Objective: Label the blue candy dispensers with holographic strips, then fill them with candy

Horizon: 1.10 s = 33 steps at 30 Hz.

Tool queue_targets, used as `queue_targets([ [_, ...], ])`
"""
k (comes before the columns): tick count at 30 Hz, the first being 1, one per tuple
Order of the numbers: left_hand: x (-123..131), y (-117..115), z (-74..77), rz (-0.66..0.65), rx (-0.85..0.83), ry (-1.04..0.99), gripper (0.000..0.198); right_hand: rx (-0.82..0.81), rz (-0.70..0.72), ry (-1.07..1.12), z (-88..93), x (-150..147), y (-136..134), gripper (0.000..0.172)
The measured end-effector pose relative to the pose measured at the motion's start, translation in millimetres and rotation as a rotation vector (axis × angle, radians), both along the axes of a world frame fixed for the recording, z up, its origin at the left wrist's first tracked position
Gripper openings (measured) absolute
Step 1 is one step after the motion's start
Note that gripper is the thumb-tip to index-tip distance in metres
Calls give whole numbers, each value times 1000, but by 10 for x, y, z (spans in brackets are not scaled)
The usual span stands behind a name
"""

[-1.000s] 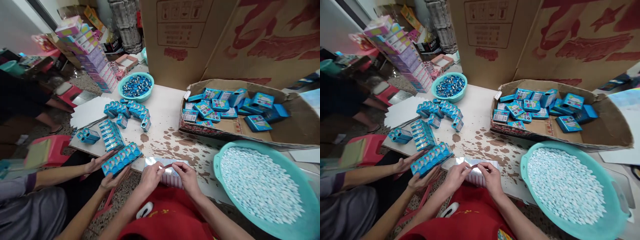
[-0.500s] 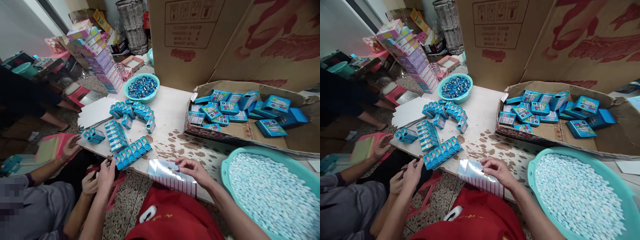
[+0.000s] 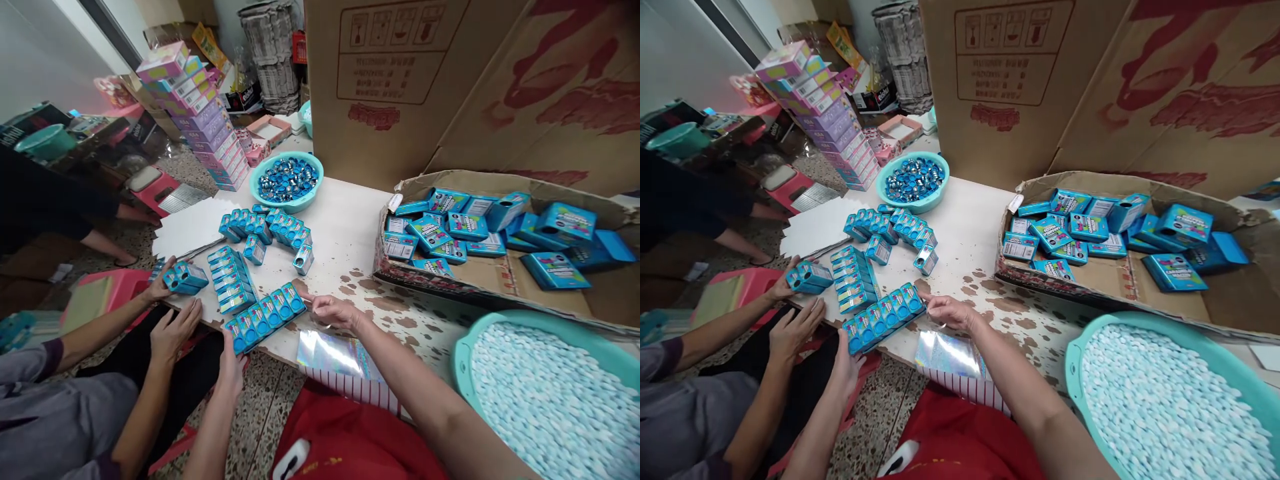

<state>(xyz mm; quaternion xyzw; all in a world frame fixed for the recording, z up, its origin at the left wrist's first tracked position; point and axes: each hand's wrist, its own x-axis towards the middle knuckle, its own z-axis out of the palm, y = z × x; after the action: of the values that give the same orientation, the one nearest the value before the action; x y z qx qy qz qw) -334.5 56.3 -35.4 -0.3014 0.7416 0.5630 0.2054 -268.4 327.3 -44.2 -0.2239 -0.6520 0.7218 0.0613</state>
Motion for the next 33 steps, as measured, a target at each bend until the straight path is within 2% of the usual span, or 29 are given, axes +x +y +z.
queue_targets([
  [2, 31, 38, 38, -7, 5, -35, 65, -367, 308, 48, -51, 92, 25, 28],
  [3, 46, 61, 57, -19, 5, -45, 69, -511, 385, 70, -60, 161, 50, 24],
  [5, 76, 137, 75, -49, 20, -70, 74, -633, 384, 96, -57, 354, 114, 20],
  [7, 102, 284, 59, -117, 59, -69, 72, -663, 322, 101, -42, 614, 189, 18],
  [9, 125, 513, 18, -252, 85, -14, 68, -665, 205, 111, -25, 914, 273, 17],
  [13, 112, 1146, -75, -596, 19, 127, 65, -622, -66, 134, 13, 1464, 438, 15],
  [16, -9, 1657, -128, -756, -53, 165, 68, -599, -207, 125, 60, 1718, 456, 19],
  [19, -224, 2111, -160, -807, -55, 227, 66, -600, -261, 121, 125, 1811, 307, 21],
  [21, -386, 2367, -167, -887, -80, 287, 65, -603, -269, 108, 164, 1800, 146, 20],
  [25, -651, 2766, -152, -1045, -81, 340, 65, -587, -262, 46, 175, 1665, -156, 22],
  [29, -757, 2925, -73, -1068, -69, 392, 60, -567, -214, -21, 123, 1532, -281, 24],
  [31, -704, 2828, 28, -1035, -80, 449, 57, -569, -213, -73, 127, 1531, -248, 25],
  [33, -538, 2587, 183, -961, -89, 578, 53, -587, -210, -120, 185, 1575, -150, 24],
])
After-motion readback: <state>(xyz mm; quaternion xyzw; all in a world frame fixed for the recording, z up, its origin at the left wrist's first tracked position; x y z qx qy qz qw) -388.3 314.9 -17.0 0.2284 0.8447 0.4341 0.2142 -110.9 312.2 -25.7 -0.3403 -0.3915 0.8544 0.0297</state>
